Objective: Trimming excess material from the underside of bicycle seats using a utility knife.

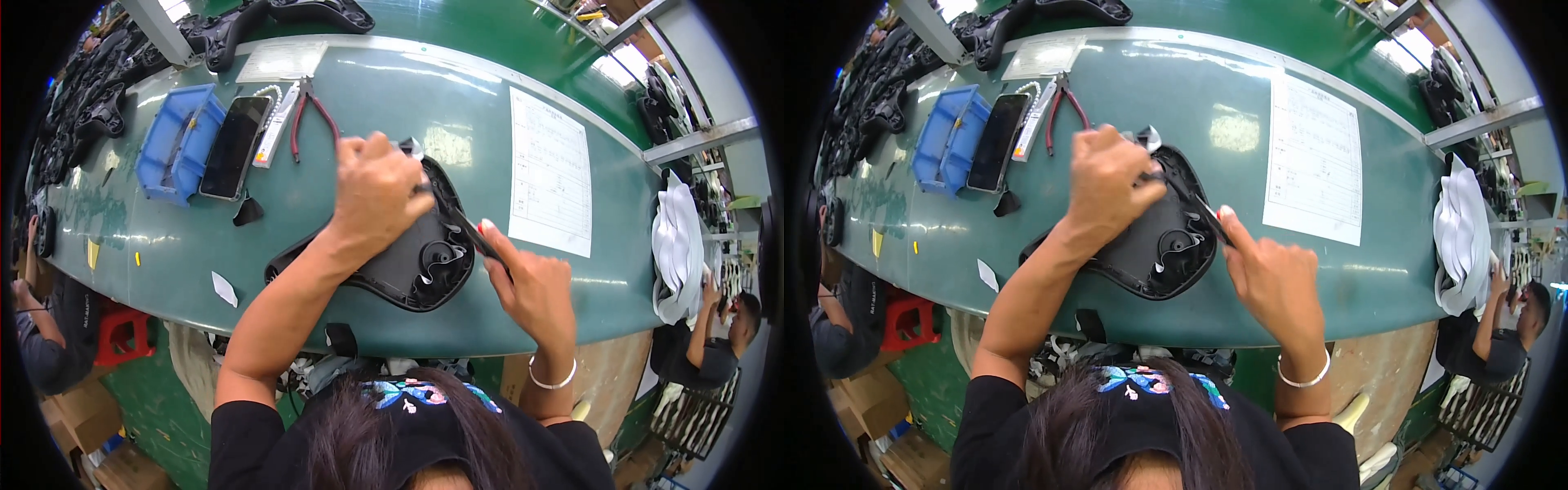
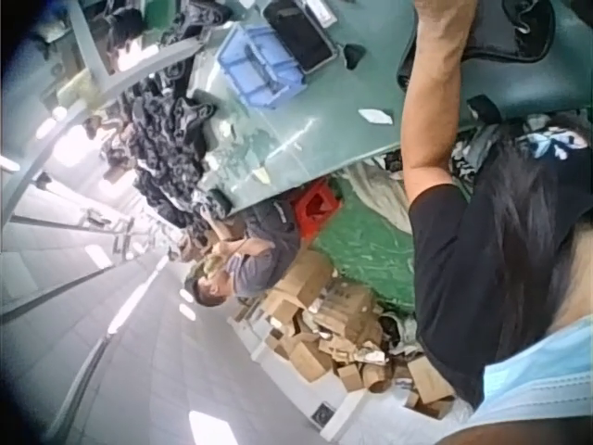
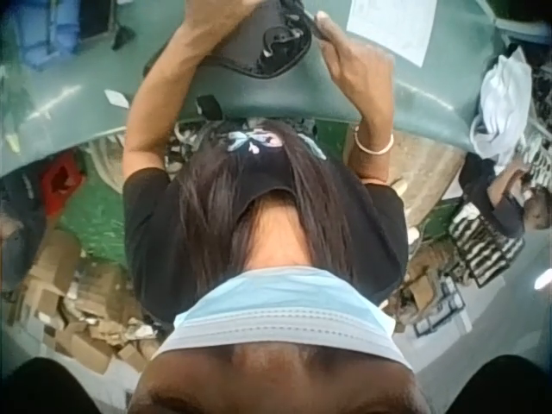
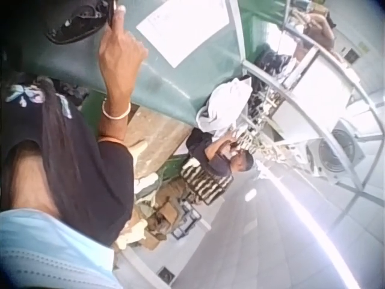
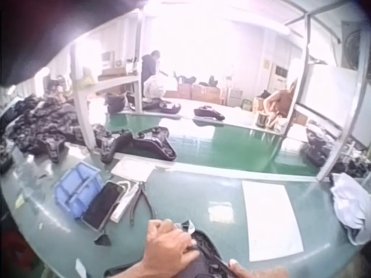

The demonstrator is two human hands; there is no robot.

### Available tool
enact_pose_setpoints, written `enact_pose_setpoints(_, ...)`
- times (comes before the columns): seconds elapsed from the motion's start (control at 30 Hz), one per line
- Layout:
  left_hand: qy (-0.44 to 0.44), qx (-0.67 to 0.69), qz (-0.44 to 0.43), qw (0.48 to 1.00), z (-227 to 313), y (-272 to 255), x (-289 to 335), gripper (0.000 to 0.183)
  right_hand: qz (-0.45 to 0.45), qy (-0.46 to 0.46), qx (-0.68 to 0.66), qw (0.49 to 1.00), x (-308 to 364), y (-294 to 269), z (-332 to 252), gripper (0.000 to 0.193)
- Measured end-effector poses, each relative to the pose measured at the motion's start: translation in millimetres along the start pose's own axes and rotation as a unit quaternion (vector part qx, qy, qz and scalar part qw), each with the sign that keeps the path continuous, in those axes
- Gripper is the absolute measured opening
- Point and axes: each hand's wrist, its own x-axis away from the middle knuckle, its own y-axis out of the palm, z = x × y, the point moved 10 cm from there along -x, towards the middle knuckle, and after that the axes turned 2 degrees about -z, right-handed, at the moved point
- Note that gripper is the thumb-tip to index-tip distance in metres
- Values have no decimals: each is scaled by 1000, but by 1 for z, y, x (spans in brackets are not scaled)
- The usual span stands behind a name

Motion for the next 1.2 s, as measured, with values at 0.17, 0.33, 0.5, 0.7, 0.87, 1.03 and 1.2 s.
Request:
enact_pose_setpoints(0.17,-356,304,124,875,-96,-13,24,16,-50,10,2,999,25,-3,-3,42)
enact_pose_setpoints(0.33,-484,624,97,606,-83,36,90,24,-65,-65,76,993,-31,-16,21,39)
enact_pose_setpoints(0.5,-348,605,-3,716,-33,-7,80,35,-101,-206,45,972,-49,-10,-7,41)
enact_pose_setpoints(0.7,-123,709,251,648,-79,-135,59,40,-97,-146,110,978,15,-11,-8,50)
enact_pose_setpoints(0.87,-253,551,-85,790,-73,-56,39,16,-99,-42,88,990,45,-12,5,54)
enact_pose_setpoints(1.03,95,323,-241,910,39,4,12,24,-62,-69,48,995,44,-10,12,52)
enact_pose_setpoints(1.2,-320,711,-12,626,-8,17,-7,23,-47,-32,9,998,72,5,25,51)
